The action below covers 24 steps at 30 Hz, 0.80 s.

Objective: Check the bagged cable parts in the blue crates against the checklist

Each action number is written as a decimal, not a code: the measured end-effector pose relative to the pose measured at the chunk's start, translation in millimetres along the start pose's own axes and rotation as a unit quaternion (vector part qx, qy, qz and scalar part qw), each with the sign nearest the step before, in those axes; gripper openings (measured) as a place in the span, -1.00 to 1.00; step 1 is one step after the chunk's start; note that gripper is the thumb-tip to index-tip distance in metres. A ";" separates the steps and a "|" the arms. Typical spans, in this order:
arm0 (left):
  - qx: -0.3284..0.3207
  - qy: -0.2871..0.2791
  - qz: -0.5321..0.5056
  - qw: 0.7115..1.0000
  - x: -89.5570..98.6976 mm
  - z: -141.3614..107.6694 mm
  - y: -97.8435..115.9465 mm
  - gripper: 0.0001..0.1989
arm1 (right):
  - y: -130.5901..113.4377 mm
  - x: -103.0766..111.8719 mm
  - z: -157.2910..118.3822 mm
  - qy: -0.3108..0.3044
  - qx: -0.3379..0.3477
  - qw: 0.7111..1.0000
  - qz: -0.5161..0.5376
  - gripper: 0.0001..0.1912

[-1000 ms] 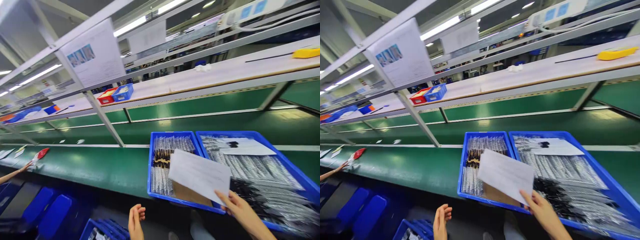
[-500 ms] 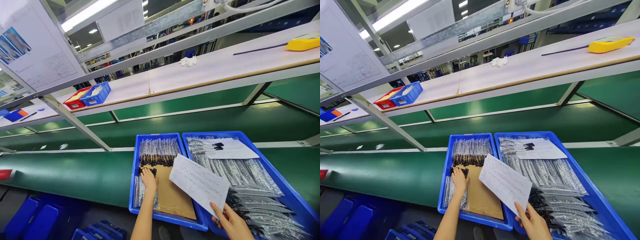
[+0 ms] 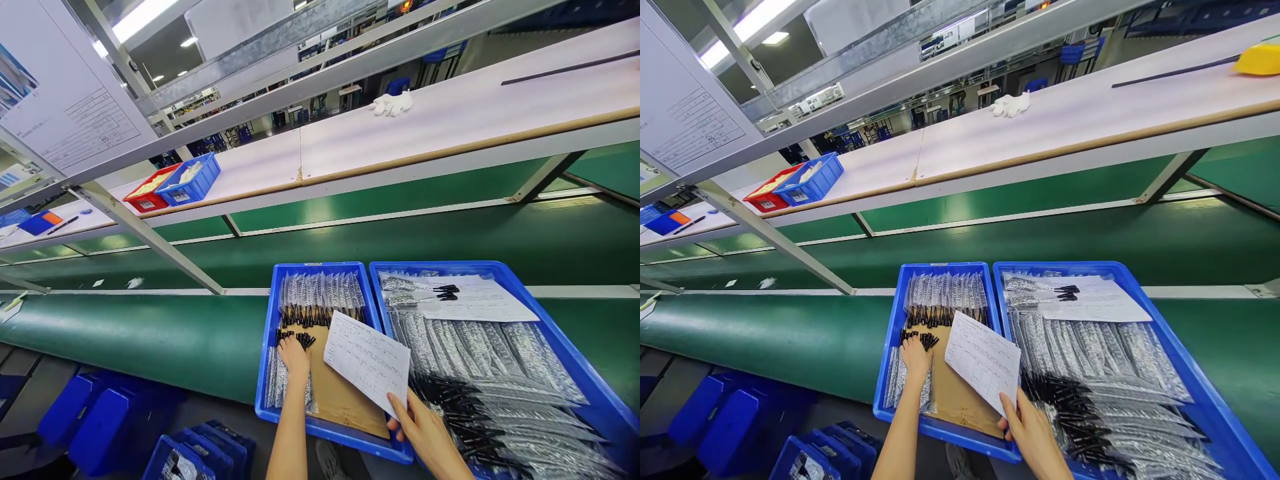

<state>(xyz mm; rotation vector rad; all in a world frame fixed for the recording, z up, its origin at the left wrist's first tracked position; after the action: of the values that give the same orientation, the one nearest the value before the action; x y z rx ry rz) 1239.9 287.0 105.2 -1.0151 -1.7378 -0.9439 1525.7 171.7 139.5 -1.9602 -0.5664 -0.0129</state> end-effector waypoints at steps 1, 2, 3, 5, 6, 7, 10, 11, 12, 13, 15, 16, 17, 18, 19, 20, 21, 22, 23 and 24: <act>-0.002 0.001 -0.002 1.000 -0.9 -0.4 -0.3 -0.62 | 4.5 -1.5 2.0 0.000 0.003 1.000 -0.003 -0.26; -0.005 0.003 -0.005 1.000 -1.7 -1.2 -0.6 -0.64 | 8.9 -2.6 3.9 0.001 0.006 1.000 -0.003 -0.28; -0.009 0.006 -0.008 1.000 -2.2 -2.4 -0.9 -0.64 | 13.2 -3.5 5.9 0.003 0.007 1.000 -0.002 -0.30; -0.018 0.015 -0.018 1.000 -1.8 -5.9 -2.0 -0.61 | 20.8 -5.6 10.6 0.008 0.007 1.000 0.007 -0.32; -0.024 0.021 -0.025 0.999 -0.7 -8.3 -3.0 -0.59 | 23.7 -7.1 13.6 0.012 0.012 1.000 0.015 -0.32; -0.030 0.027 -0.033 0.999 1.0 -11.0 -4.3 -0.58 | 25.8 -9.4 17.3 0.015 0.021 0.999 0.027 -0.33; -0.049 0.046 -0.061 0.996 8.8 -20.4 -9.3 -0.66 | 28.7 -19.5 31.5 0.027 0.057 0.996 0.068 -0.35; -0.056 0.052 -0.069 0.995 11.6 -23.6 -10.8 -0.69 | 28.9 -24.2 37.1 0.029 0.066 0.994 0.078 -0.35; -0.064 0.057 -0.076 0.993 14.1 -26.6 -12.0 -0.71 | 28.6 -29.4 42.8 0.029 0.072 0.993 0.084 -0.35; -0.073 0.062 -0.082 0.992 16.2 -29.2 -12.7 -0.71 | 27.8 -35.0 48.6 0.026 0.075 0.993 0.087 -0.35; -0.093 0.069 -0.091 0.989 18.8 -33.1 -13.4 -0.69 | 25.9 -46.1 60.1 0.014 0.078 0.993 0.088 -0.35; -0.102 0.072 -0.094 0.988 19.3 -34.2 -13.5 -0.68 | 25.4 -51.3 65.6 0.007 0.076 0.993 0.088 -0.37; -0.110 0.074 -0.097 0.986 19.4 -34.8 -13.7 -0.67 | 25.7 -55.8 70.9 0.001 0.071 0.994 0.088 -0.39; -0.115 0.076 -0.099 0.985 19.3 -35.0 -14.0 -0.66 | 27.1 -59.8 76.0 -0.005 0.063 0.994 0.087 -0.42; -0.119 0.077 -0.100 0.985 19.1 -35.0 -14.5 -0.65 | 29.2 -63.4 81.0 -0.011 0.055 0.995 0.085 -0.45; -0.123 0.079 -0.101 0.984 19.1 -34.7 -14.9 -0.65 | 31.9 -66.4 85.7 -0.018 0.046 0.995 0.081 -0.49; -0.126 0.080 -0.100 0.984 19.1 -34.5 -15.2 -0.65 | 34.9 -68.8 90.3 -0.025 0.039 0.996 0.077 -0.53; -0.131 0.081 -0.099 0.983 19.2 -34.3 -15.2 -0.65 | 38.0 -70.6 94.8 -0.030 0.032 0.997 0.070 -0.56; -0.137 0.081 -0.097 0.983 19.1 -34.3 -14.7 -0.64 | 41.0 -71.8 99.1 -0.035 0.026 0.997 0.062 -0.59; -0.143 0.079 -0.094 0.982 18.6 -34.4 -13.9 -0.63 | 43.7 -72.3 103.3 -0.038 0.021 0.998 0.052 -0.62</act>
<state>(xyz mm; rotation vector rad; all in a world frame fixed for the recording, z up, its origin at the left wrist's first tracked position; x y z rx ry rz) 1232.8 255.4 131.0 -0.9351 -1.6143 -1.3880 1454.0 218.0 36.9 -1.9524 -0.5092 0.1384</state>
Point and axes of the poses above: each hand's wrist, its own z-axis towards the middle knuckle, its own x-axis out of the back of the hand, y = z × x, the point moved 7 cm from there along z, towards the middle knuckle, and after that the axes turned 15 degrees about -y, right-handed, at the moved point
